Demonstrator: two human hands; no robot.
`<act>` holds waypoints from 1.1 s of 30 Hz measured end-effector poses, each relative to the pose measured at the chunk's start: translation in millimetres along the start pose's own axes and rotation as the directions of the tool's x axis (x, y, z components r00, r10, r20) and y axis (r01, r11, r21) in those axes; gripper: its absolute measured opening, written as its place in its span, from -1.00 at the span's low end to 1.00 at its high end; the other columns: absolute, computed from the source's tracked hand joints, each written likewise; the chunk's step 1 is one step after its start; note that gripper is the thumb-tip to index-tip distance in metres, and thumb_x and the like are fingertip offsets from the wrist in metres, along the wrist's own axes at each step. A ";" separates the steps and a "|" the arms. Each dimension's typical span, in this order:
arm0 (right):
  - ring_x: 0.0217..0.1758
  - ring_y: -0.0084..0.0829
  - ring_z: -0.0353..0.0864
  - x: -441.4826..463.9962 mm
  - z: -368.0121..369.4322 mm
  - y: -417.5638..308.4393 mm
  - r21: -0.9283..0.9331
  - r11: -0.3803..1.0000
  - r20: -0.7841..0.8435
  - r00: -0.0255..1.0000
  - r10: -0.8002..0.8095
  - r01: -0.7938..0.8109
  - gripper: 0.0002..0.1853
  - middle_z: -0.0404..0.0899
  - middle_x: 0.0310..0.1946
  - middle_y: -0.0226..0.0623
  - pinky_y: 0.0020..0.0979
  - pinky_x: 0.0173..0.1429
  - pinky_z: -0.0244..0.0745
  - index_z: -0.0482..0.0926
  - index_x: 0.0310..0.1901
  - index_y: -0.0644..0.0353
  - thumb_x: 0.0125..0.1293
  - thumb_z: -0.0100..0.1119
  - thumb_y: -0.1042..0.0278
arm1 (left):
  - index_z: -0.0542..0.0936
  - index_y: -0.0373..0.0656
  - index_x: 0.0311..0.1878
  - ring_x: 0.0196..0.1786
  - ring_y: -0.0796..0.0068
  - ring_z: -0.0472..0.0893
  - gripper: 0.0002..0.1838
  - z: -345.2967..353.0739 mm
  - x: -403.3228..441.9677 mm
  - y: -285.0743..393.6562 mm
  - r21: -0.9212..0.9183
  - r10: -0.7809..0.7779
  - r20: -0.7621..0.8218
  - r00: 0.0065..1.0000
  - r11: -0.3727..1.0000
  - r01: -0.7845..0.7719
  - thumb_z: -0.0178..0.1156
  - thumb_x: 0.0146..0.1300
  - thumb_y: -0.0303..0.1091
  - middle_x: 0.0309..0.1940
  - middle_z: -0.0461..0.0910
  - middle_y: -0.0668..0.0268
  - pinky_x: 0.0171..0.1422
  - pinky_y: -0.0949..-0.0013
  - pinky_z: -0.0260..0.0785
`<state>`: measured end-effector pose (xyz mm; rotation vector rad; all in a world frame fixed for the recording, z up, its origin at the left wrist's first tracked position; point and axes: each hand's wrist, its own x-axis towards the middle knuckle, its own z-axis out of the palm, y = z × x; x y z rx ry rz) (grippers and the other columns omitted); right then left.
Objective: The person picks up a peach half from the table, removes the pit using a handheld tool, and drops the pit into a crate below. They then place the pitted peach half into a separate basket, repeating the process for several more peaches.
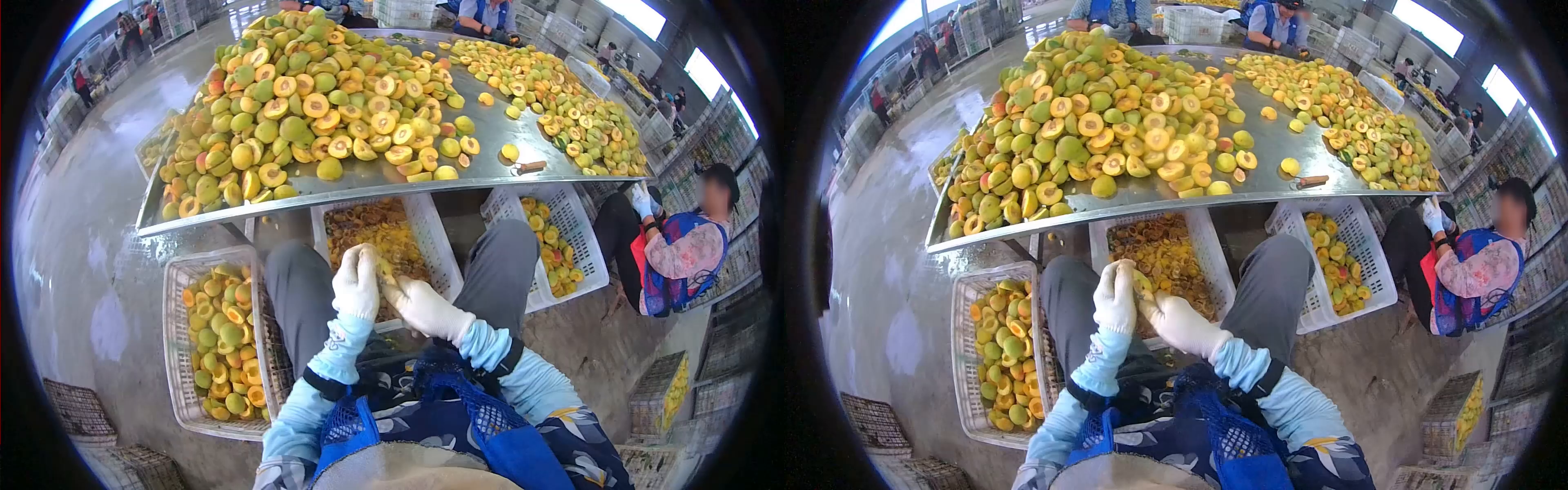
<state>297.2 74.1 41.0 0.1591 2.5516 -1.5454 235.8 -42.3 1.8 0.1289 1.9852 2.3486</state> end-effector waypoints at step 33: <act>-0.78 -0.76 0.02 71.0 -36.4 41.6 0.606 0.376 0.664 0.706 0.246 -0.701 -0.51 0.10 -0.69 -0.62 -0.62 -0.75 -0.06 0.39 -0.27 0.12 0.39 -0.07 -0.23 | 0.57 -0.34 -0.02 -0.32 0.62 0.53 -0.69 4.2 93.6 -34.6 0.065 -0.312 0.395 0.864 0.948 0.312 0.03 0.38 -0.29 -0.29 0.62 0.31 -0.19 0.53 0.40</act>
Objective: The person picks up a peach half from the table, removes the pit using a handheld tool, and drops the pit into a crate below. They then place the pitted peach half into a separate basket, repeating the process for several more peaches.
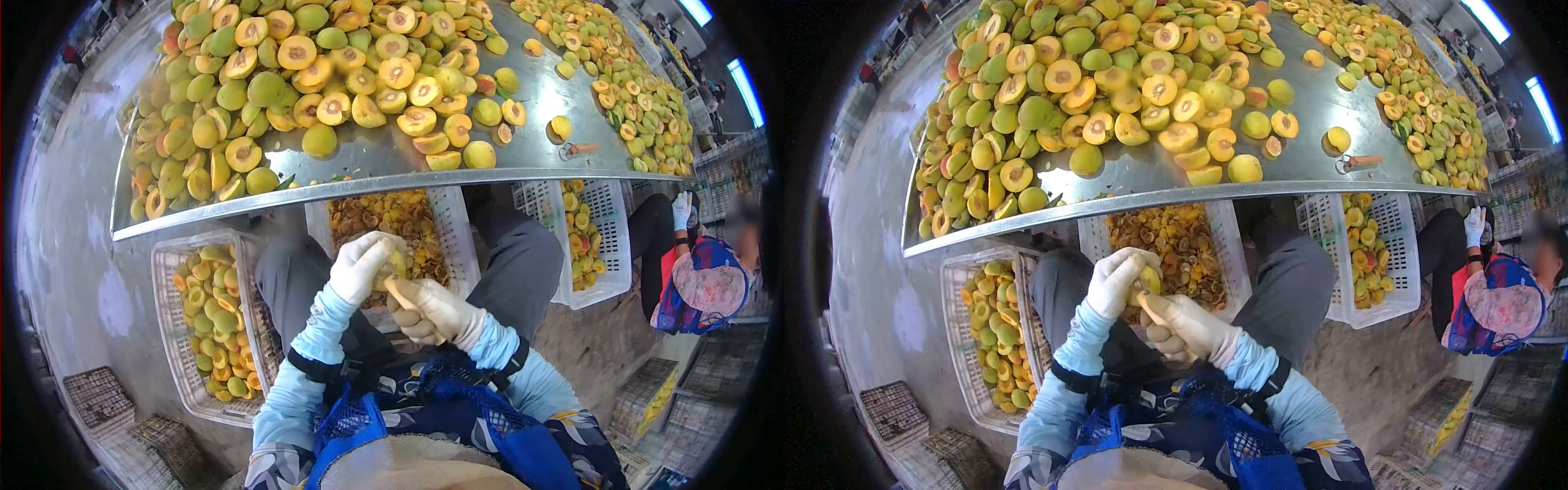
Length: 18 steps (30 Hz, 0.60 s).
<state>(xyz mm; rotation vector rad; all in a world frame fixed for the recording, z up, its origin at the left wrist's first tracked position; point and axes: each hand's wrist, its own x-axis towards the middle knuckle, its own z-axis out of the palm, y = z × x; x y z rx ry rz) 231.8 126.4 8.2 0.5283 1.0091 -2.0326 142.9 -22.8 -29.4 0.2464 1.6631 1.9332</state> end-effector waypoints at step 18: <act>-0.87 -0.70 -0.08 12.2 26.0 36.7 0.395 0.918 0.000 0.999 -0.046 0.042 -0.53 0.06 -0.81 -0.60 -0.58 -0.82 -0.16 0.28 -0.56 -0.01 0.46 -0.15 -0.10 | 0.59 -0.32 -0.01 -0.26 0.53 0.60 -0.74 -6.2 -18.3 -8.2 0.032 0.077 0.042 0.996 0.996 -0.078 0.03 0.37 -0.38 -0.22 0.66 0.23 -0.15 0.48 0.48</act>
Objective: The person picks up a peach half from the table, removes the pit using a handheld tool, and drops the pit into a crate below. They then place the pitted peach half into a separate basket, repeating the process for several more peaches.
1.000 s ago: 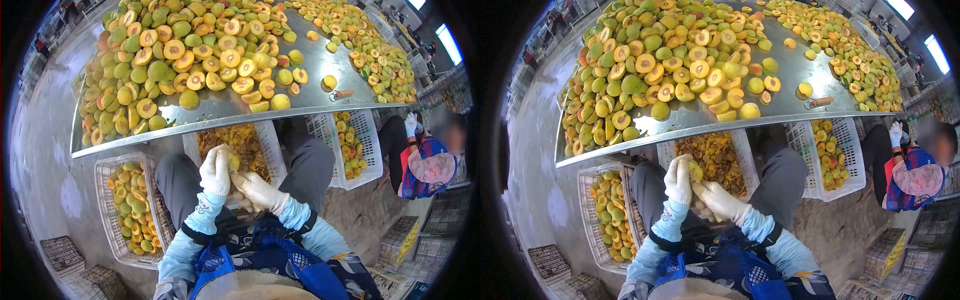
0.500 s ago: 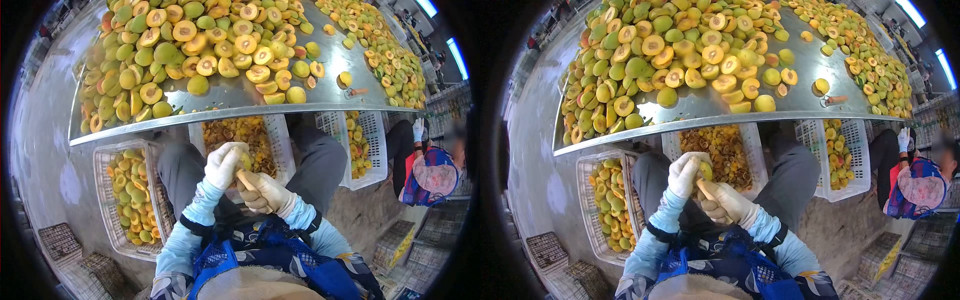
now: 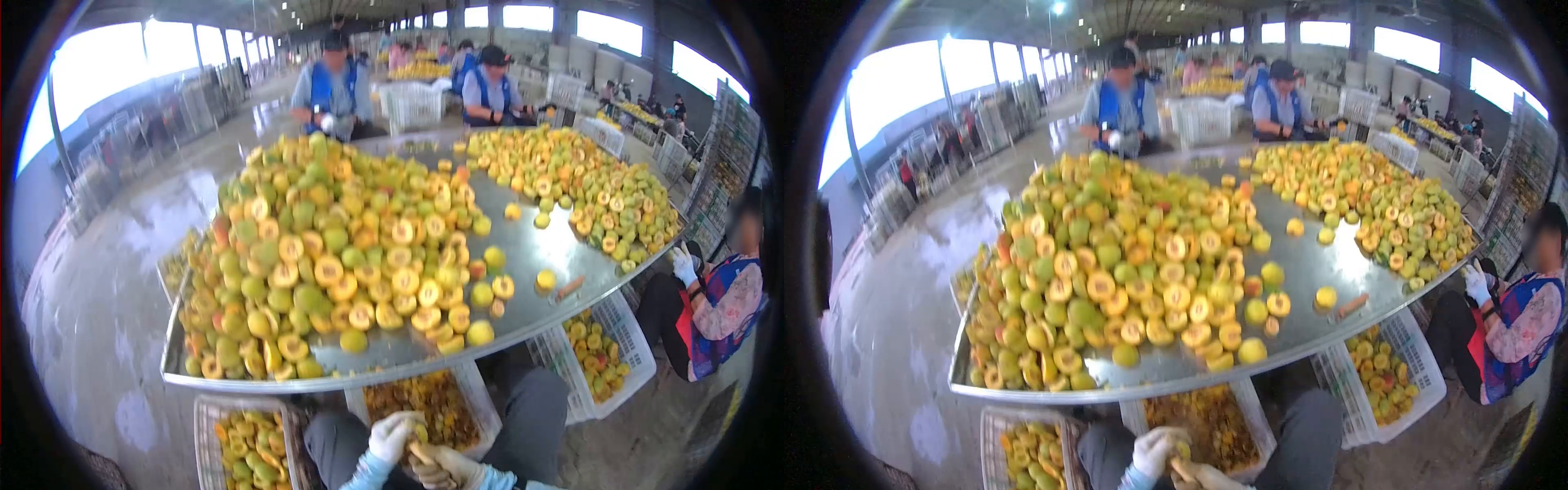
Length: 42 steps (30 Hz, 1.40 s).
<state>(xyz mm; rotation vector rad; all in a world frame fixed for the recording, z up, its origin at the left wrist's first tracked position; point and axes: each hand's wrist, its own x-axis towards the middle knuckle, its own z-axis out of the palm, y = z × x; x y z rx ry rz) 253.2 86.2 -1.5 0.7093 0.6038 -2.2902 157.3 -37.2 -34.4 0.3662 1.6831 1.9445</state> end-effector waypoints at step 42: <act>-0.54 -0.66 0.30 -79.7 108.0 -186.6 -0.463 -0.111 0.381 0.084 -0.921 0.879 -0.82 0.39 -0.55 -0.46 -0.55 -0.47 0.25 0.43 -0.23 0.33 0.40 0.01 0.35 | 0.41 -0.28 0.12 -0.34 0.14 0.60 -0.51 -89.0 66.6 82.4 -0.535 -0.001 -0.209 0.978 0.837 -0.114 0.11 0.21 -0.16 -0.22 0.55 0.09 -0.32 0.18 0.53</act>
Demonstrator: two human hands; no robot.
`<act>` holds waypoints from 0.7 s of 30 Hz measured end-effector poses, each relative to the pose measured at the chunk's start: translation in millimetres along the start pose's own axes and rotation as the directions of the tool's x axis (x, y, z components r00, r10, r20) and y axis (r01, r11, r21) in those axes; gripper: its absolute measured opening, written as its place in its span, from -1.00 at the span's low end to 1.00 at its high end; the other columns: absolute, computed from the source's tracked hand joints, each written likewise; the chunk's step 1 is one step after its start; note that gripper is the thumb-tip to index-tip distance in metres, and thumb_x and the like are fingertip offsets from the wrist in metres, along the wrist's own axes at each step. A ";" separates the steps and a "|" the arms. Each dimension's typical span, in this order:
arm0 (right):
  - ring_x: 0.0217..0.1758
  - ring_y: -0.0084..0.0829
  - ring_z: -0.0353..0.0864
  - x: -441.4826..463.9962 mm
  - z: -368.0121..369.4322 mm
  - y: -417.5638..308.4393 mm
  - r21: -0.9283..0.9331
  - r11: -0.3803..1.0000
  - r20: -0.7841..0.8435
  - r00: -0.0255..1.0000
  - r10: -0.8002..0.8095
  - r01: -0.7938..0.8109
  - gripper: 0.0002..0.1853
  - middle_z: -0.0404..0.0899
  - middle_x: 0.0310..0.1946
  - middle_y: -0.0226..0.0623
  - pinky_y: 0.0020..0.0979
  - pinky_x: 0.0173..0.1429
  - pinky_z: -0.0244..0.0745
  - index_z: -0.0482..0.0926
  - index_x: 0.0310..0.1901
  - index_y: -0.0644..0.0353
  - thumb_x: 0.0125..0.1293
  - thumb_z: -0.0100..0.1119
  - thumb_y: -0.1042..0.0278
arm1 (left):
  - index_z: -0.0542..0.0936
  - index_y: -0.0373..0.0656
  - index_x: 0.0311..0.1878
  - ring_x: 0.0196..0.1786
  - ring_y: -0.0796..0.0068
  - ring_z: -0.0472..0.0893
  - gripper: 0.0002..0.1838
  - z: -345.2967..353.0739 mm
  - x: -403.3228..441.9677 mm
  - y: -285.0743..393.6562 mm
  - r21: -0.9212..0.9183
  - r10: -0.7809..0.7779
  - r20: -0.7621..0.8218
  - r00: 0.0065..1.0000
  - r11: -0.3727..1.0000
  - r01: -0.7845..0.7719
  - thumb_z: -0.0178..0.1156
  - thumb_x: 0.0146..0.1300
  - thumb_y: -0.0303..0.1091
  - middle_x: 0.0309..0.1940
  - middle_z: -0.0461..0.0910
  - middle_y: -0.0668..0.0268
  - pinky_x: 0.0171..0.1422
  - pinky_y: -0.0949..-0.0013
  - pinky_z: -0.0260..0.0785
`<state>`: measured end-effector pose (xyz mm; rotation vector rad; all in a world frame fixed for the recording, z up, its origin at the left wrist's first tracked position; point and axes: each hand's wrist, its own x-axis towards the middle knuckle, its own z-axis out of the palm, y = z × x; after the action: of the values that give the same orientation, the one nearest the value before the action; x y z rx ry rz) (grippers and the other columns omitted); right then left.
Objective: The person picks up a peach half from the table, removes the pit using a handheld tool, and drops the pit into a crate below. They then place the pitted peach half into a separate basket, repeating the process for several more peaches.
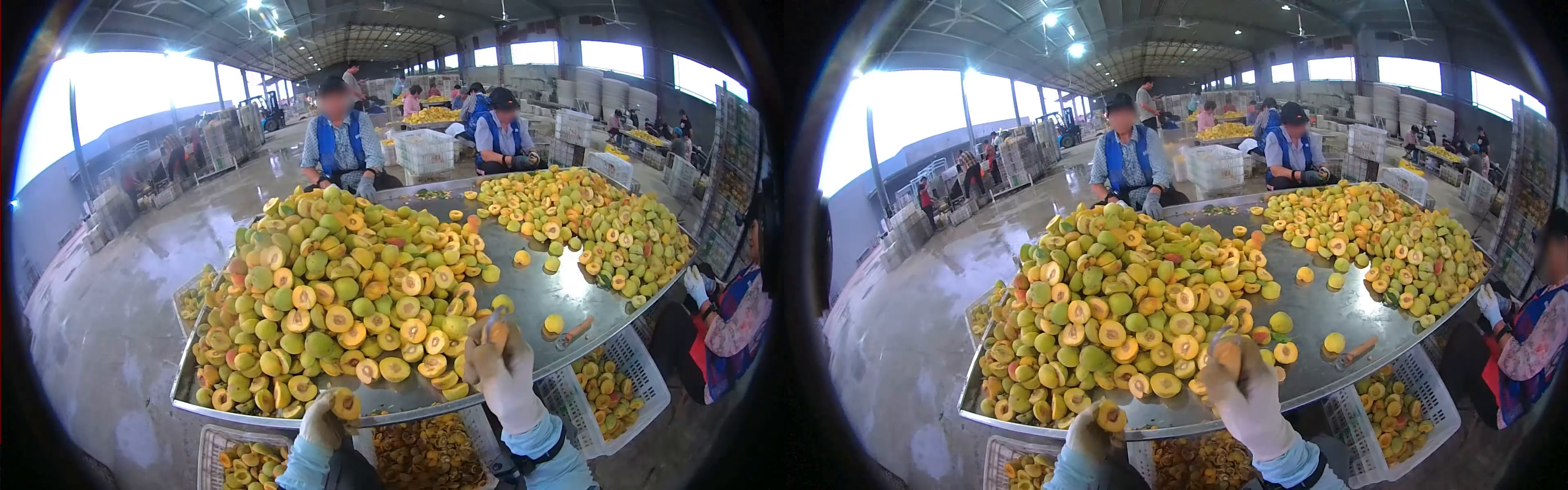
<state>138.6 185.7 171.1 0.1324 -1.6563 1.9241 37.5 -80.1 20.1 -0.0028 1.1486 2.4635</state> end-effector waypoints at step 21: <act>-0.20 -0.10 0.67 -205.1 -36.4 92.2 -0.678 0.696 0.237 0.826 0.511 -0.236 -0.68 0.63 -0.20 -0.02 -0.31 -0.19 0.54 0.47 -0.01 0.31 0.31 0.14 0.27 | 0.42 -0.20 0.11 -0.70 0.42 0.41 -0.33 63.9 -88.8 -57.6 -0.222 -0.153 0.018 0.988 0.963 0.153 -0.24 0.39 0.27 -0.24 0.57 0.05 -0.78 0.54 0.06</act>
<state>272.6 140.0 -7.4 -0.0992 -2.7275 1.5532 151.0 -33.4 35.6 -0.1507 0.8324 2.4381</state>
